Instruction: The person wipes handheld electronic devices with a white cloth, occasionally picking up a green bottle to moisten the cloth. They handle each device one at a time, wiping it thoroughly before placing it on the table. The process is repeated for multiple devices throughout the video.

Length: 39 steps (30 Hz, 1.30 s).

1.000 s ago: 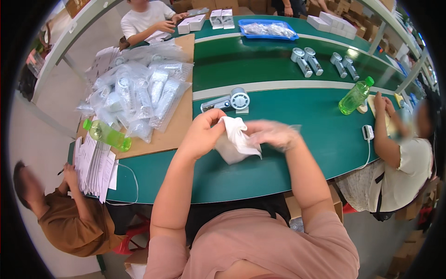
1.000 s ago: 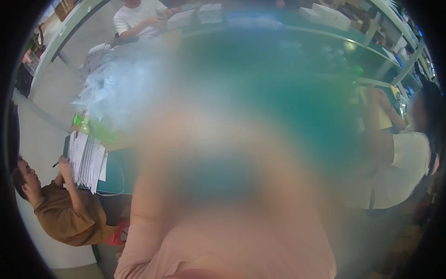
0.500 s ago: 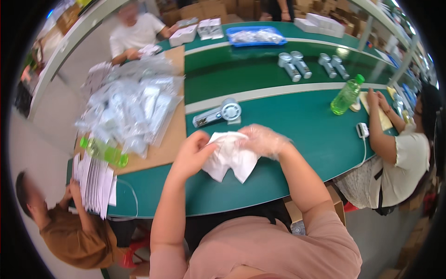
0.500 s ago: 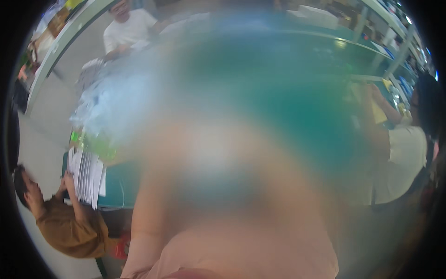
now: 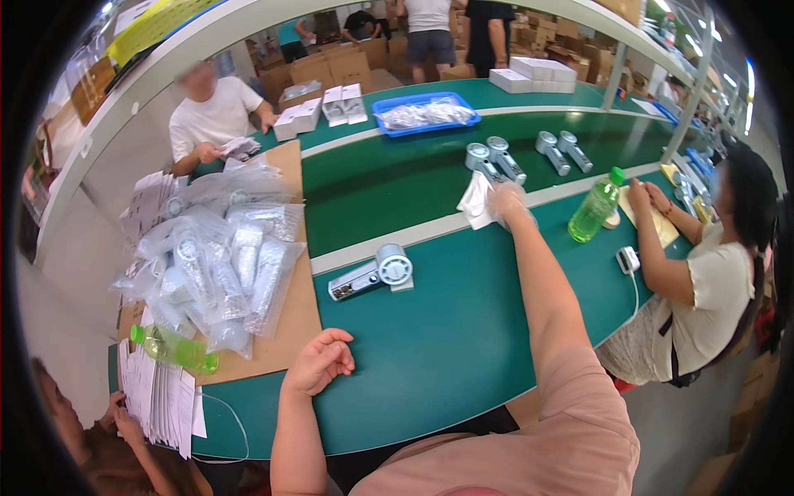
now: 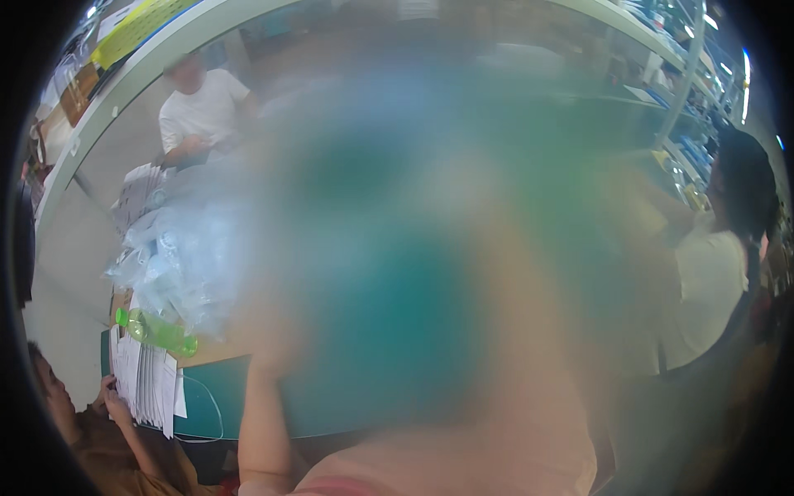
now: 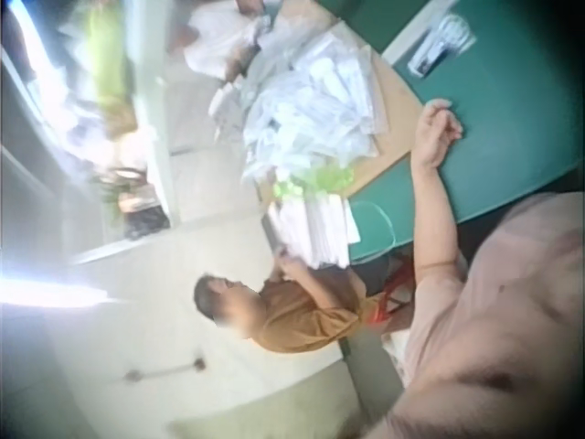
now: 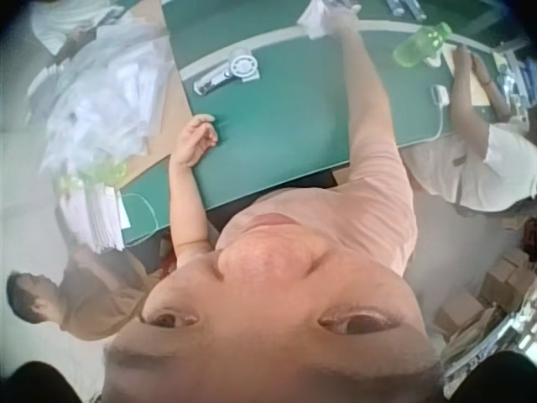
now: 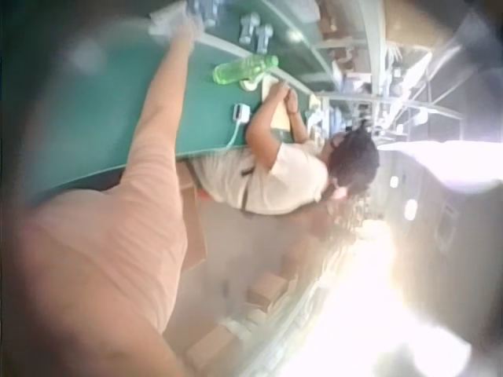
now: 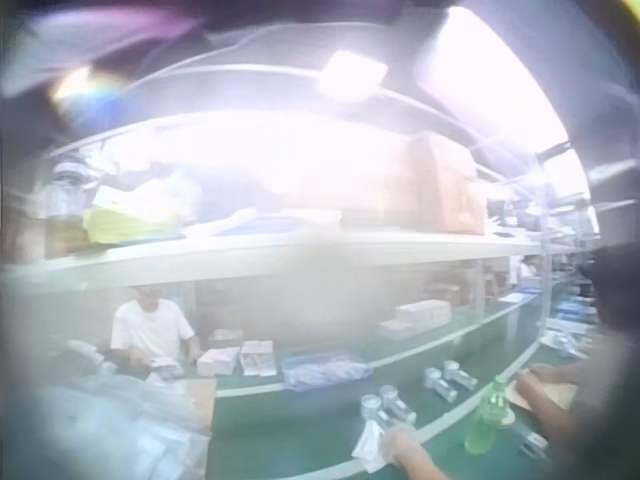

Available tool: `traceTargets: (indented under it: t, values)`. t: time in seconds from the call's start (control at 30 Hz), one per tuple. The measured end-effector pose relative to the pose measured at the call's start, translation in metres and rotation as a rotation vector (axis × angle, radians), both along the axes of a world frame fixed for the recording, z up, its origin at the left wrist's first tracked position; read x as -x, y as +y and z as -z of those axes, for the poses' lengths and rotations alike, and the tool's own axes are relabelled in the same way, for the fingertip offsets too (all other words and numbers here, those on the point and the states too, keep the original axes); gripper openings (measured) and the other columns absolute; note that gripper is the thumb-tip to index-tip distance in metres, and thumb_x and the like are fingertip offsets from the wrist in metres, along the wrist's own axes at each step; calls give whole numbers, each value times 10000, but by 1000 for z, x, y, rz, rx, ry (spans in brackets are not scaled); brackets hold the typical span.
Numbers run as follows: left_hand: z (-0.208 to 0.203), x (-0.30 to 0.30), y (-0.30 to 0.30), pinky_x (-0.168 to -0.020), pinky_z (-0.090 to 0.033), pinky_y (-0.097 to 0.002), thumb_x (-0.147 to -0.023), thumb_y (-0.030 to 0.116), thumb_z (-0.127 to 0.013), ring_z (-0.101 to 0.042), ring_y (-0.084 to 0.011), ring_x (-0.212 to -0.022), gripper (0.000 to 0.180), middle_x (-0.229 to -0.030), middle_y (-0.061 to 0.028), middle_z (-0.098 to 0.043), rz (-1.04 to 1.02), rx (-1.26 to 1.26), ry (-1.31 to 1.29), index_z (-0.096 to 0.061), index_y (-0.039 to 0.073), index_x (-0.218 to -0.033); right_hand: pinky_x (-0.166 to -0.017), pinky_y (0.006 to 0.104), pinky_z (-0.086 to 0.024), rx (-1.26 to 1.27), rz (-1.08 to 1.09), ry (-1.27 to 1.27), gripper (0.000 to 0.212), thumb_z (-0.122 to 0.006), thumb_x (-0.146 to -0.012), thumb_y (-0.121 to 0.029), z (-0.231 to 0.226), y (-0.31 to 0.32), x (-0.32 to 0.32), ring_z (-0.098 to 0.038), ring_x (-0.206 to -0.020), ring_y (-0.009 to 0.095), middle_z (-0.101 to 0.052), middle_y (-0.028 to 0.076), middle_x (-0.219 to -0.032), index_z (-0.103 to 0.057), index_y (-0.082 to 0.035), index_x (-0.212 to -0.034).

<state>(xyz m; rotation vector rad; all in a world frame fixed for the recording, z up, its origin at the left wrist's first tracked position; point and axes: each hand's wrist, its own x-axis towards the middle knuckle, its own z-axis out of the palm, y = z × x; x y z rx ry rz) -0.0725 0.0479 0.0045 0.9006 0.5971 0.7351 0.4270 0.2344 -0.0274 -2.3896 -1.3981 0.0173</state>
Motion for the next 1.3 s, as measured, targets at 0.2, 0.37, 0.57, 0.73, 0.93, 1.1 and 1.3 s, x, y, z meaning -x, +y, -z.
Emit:
traceTargets:
  t: [0.2, 0.37, 0.57, 0.73, 0.93, 1.1, 1.3]
  values:
    - [19, 13, 3, -720, -518, -269, -990, 192, -569, -625, -153, -805, 250, -863, -54, -618, 94, 6, -21, -526, 53, -1194, -822, 407, -522, -504, -17, 343, 329, -619, -887, -330, 17, 3, 2, -685, -910, 317, -713, 192, -934, -727, -24, -939]
    - [13, 0, 2, -715, -520, -267, -989, 186, -570, -627, -146, -807, 255, -863, -50, -618, 77, 54, -2, -522, 54, -1201, -717, 298, -518, -834, -166, 1219, 338, -612, -947, -321, 28, -53, 15, -645, -794, 136, -700, 70, -896, -694, -1, -1024]
    - [11, 3, -5, -693, -523, -257, -965, 171, -604, -633, -142, -796, 236, -857, -47, -622, -3, -124, 122, -549, 45, -1157, -737, 249, -514, -385, -588, 1260, 343, -589, -978, -329, -61, -189, 154, -608, -815, 89, -667, 48, -962, -667, -4, -1053]
    - [8, 5, -19, -695, -535, -278, -969, 192, -587, -644, -156, -822, 200, -916, -69, -634, -165, -184, 178, -579, 36, -1093, -912, 412, -483, -281, -796, 698, 241, -641, -917, -230, -46, -251, 235, -595, -1055, 348, -583, 241, -1185, -713, -55, -1066]
    - [17, 5, -20, -760, -573, -306, -981, 253, -572, -667, -212, -939, 429, -1065, -118, -652, -242, -360, 297, -496, 26, -1338, -889, 452, -501, -27, -971, 484, 277, -625, -898, -285, -49, -281, 258, -612, -1002, 418, -614, 275, -1119, -723, -74, -1047]
    - [21, 5, -34, -897, -506, -351, -946, 188, -611, -595, -229, -1088, 469, -1207, -132, -599, -308, -564, 423, -484, 22, -1366, -793, 416, -514, 467, -993, 785, 274, -590, -912, -275, -118, -307, 244, -656, -850, 333, -675, 216, -926, -704, -35, -978]
    - [10, -59, -88, -1063, -374, -439, -718, 59, -695, -471, -409, -1259, 713, -1328, -243, -495, -341, -1022, 1052, -431, -24, -1375, -712, 312, -531, 38, -640, 1162, 269, -558, -964, -224, -58, -274, 208, -645, -772, 144, -701, 76, -901, -645, -18, -1115]
